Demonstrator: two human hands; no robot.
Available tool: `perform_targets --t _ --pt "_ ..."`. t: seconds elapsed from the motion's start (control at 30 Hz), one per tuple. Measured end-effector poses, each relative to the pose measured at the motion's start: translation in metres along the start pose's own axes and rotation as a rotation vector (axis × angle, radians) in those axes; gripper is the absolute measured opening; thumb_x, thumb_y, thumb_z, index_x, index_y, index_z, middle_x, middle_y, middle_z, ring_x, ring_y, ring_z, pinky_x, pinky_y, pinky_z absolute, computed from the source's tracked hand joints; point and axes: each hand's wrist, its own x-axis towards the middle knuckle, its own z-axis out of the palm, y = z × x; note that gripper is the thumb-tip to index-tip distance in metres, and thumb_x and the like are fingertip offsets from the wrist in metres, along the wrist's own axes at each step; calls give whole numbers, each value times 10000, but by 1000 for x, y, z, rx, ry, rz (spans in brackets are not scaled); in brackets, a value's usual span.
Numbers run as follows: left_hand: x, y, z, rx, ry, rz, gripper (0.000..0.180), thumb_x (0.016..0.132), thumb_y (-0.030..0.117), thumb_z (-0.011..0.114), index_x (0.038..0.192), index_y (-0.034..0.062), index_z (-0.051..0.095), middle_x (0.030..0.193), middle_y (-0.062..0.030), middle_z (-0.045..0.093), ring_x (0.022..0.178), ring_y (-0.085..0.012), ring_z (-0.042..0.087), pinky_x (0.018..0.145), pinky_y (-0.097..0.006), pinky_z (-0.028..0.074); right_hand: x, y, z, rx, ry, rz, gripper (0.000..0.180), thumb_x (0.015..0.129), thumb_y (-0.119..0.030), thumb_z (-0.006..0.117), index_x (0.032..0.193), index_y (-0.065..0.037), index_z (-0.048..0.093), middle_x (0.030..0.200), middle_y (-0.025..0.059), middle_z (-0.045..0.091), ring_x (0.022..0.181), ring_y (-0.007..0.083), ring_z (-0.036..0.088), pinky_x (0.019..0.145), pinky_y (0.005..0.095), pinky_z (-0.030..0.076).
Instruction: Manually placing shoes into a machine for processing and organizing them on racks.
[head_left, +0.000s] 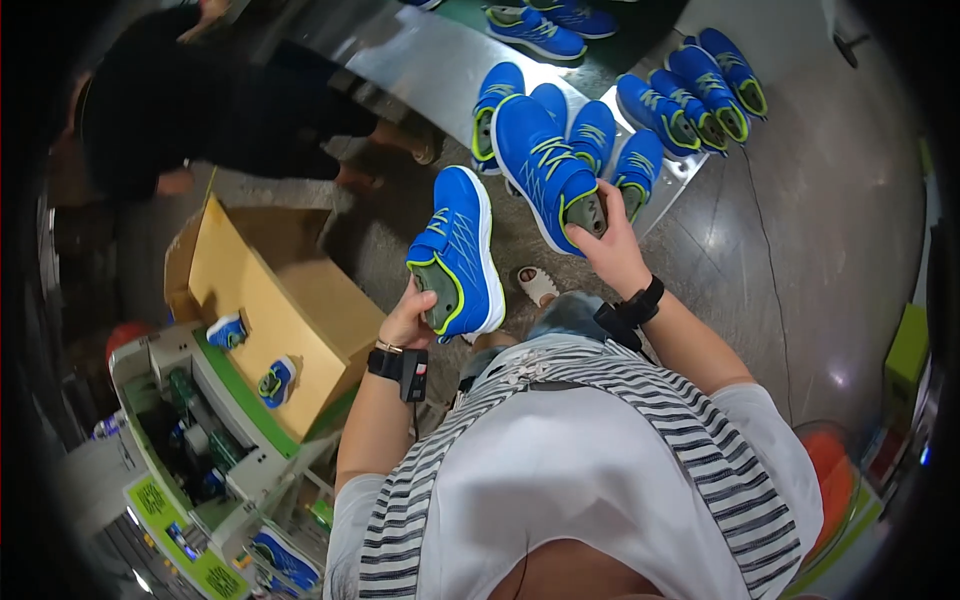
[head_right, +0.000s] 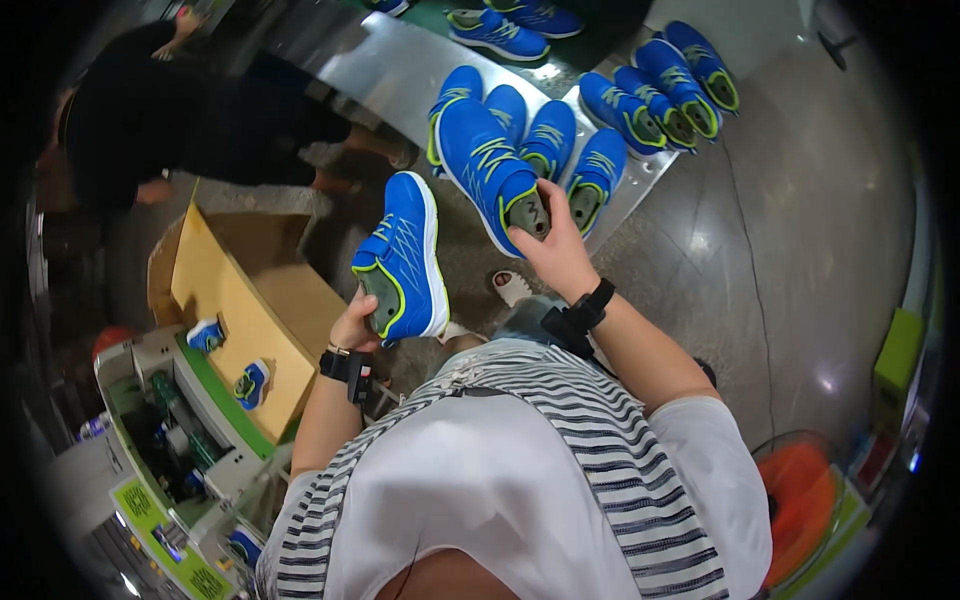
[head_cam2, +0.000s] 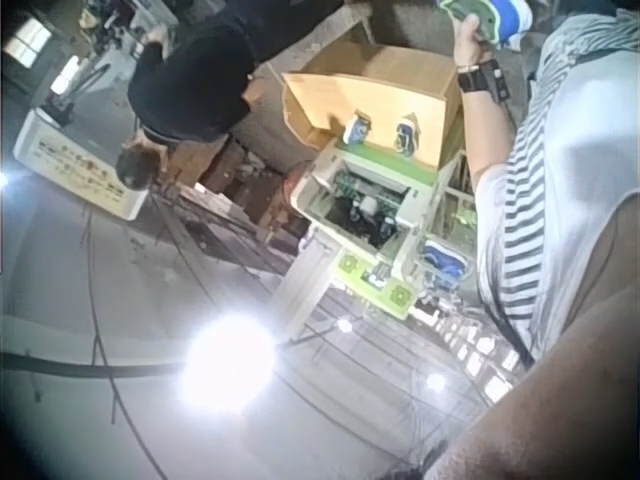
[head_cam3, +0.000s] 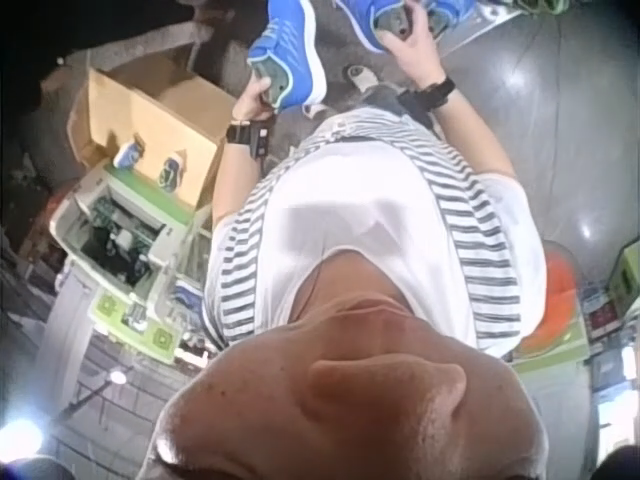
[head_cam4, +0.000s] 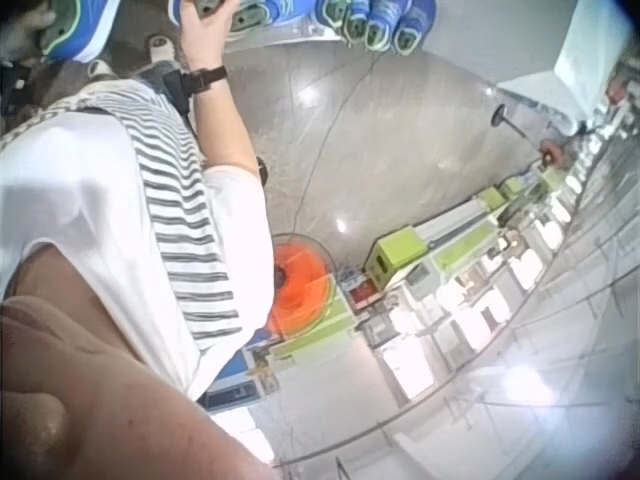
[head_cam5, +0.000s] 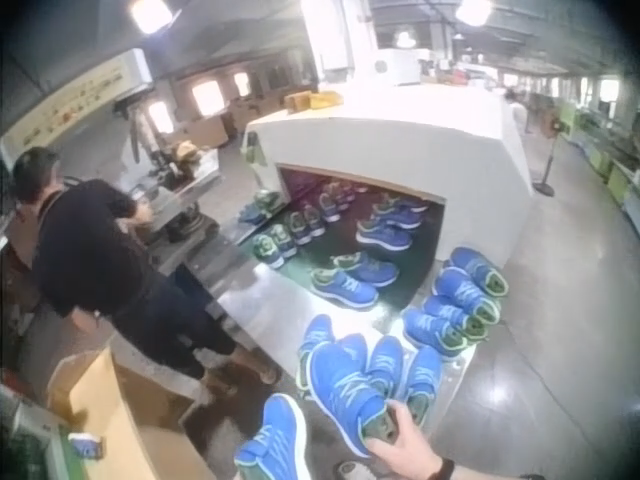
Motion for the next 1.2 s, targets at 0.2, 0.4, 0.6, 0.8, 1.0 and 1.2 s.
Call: perform_targets --t 0.2,0.4,0.6,0.8,1.0,1.2 --pt "-73 -41 -32 -83 262 100 891 771 232 720 1489 55 223 1430 -118 423 1304 -282 447 1086 -419 379 12 1 51 27 -341 21 691 807 -130 681 1386 -17 322 1264 211 508 1205 296 509 1008 366 405" --pt "-151 -97 -47 -243 467 265 824 818 232 672 1491 56 229 1444 -120 413 1319 -294 431 1103 -451 354 16 22 113 137 -718 120 715 819 -86 648 1427 -24 277 1325 166 474 1260 232 464 1052 347 376" --pt "-219 -154 -41 -287 738 299 753 803 362 670 1415 39 373 1355 -115 519 1235 -294 520 1052 -464 409 5 28 152 105 -949 220 711 812 -85 628 1426 -8 276 1345 183 474 1285 253 461 1068 360 373" --pt "-222 -149 -28 -257 860 258 751 787 493 640 1363 47 457 1313 -97 569 1192 -289 557 1007 -462 442 0 39 160 89 -986 272 704 815 -87 629 1423 -6 282 1346 183 471 1282 250 461 1062 360 378" --pt "-217 -139 -53 -303 719 229 778 790 371 687 1412 30 367 1344 -111 525 1206 -281 540 1019 -431 448 6 20 148 -41 -869 290 676 781 -103 641 1373 4 333 1263 241 530 1184 321 536 991 375 426" --pt "-214 -149 -74 -386 584 263 717 834 306 647 1420 15 353 1353 -134 517 1218 -291 531 1036 -441 437 3 49 138 -120 -754 204 683 771 -111 647 1367 19 341 1250 258 529 1177 357 535 1000 386 420"
